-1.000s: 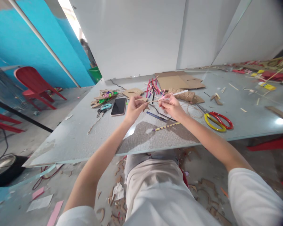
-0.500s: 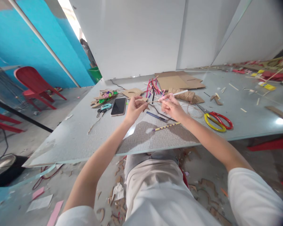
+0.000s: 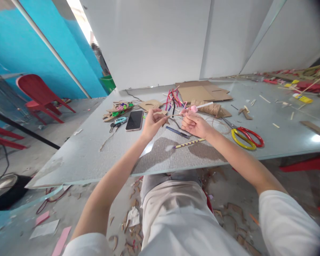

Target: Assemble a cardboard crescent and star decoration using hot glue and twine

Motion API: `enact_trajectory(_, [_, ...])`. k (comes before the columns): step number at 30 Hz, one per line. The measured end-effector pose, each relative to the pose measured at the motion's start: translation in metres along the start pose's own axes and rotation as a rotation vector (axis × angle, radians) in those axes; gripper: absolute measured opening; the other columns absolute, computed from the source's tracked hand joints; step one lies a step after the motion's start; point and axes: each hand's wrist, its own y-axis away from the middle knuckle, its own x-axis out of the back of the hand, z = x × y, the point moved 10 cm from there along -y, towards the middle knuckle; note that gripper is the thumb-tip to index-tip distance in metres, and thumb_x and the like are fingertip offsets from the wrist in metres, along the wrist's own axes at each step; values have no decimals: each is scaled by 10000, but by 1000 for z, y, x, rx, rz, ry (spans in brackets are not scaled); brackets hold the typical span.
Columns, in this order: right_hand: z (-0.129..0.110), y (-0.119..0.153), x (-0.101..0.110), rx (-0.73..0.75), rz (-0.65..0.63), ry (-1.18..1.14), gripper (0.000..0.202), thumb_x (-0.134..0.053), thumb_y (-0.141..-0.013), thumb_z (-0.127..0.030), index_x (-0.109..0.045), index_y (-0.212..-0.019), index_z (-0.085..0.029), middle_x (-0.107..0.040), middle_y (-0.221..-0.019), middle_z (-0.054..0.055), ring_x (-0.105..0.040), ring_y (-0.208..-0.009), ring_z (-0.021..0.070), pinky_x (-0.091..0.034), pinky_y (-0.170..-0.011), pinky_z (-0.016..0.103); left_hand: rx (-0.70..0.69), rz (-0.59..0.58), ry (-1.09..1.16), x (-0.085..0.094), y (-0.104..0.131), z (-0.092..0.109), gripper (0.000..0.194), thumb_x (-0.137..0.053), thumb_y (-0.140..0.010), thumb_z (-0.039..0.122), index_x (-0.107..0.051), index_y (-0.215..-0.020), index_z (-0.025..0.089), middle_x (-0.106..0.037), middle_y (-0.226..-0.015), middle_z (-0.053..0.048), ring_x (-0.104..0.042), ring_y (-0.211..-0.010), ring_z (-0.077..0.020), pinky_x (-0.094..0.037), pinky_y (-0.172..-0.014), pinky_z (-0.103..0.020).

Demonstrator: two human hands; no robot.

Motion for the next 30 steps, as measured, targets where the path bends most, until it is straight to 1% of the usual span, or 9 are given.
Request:
enact_trajectory(5, [5, 0, 2, -32, 30, -18, 401, -811, -701, -340, -548, -985, -236, -365, -574, -99, -368, -546, 83, -337, -565, 253, -18, -16, -9, -2, 1, 2, 479, -808, -714, 364, -440, -980, 213, -670, -693, 47, -626, -575, -86, -405, -509, -200])
enact_trajectory(8, [7, 0, 5, -34, 48, 37, 496, -861, -648, -367, -531, -994, -235, -437, -622, -91, -429, -589, 84, -359, -582, 251, -75, -42, -19, -5, 2, 7, 432, -783, -753, 381, -433, -950, 221, -645, -673, 60, -599, -560, -79, -395, -514, -208])
enact_trajectory(10, [8, 0, 7, -28, 54, 103, 553, -887, -613, -396, -515, -987, -231, -469, -635, -90, -450, -598, 83, -358, -584, 246, -121, -90, -33, -11, 4, 11, 398, -767, -777, 386, -431, -915, 222, -627, -671, 61, -591, -573, -80, -410, -538, -219])
enact_trajectory(13, [10, 0, 11, -10, 75, 212, 586, -893, -603, -424, -498, -988, -226, -501, -643, -89, -452, -581, 74, -330, -559, 234, -177, -165, -58, -19, 6, 14, 362, -740, -809, 394, -435, -906, 225, -626, -715, 43, -626, -668, -102, -446, -595, -238])
enact_trajectory(17, [10, 0, 15, 10, 108, 314, 534, -856, -643, -478, -492, -936, -221, -499, -595, -98, -449, -544, 67, -297, -529, 225, -210, -221, -86, -28, 12, 17, 284, -659, -873, 396, -443, -961, 234, -644, -781, 18, -659, -818, -132, -476, -663, -252])
enact_trajectory(21, [10, -1, 12, 27, 84, 345, 474, -824, -673, -509, -502, -860, -216, -475, -561, -105, -443, -516, 60, -324, -533, 225, -215, -277, -187, -37, 18, 23, 131, -583, -905, 321, -537, -879, 201, -684, -926, -49, -643, -832, -136, -503, -741, -291])
enact_trajectory(25, [10, -3, 16, 50, 109, 417, 470, -813, -666, -542, -518, -824, -212, -480, -554, -95, -444, -510, 60, -322, -510, 215, -223, -255, -286, -37, 20, 33, 84, -563, -847, 211, -635, -811, 187, -675, -889, -57, -632, -844, -155, -504, -772, -306])
enact_trajectory(28, [7, -5, 23, 103, 159, 478, 501, -813, -644, -579, -515, -810, -212, -482, -566, -84, -433, -496, 62, -295, -473, 215, -226, -237, -291, -38, 22, 39, 58, -608, -807, 229, -641, -806, 181, -667, -890, -53, -626, -845, -157, -505, -768, -298])
enact_trajectory(30, [4, -5, 25, 139, 178, 524, 523, -821, -621, -594, -508, -796, -214, -474, -580, -81, -406, -482, 59, -268, -450, 218, -234, -240, -303, -39, 23, 41, 92, -642, -804, 270, -634, -800, 179, -664, -882, -54, -623, -840, -155, -504, -761, -289])
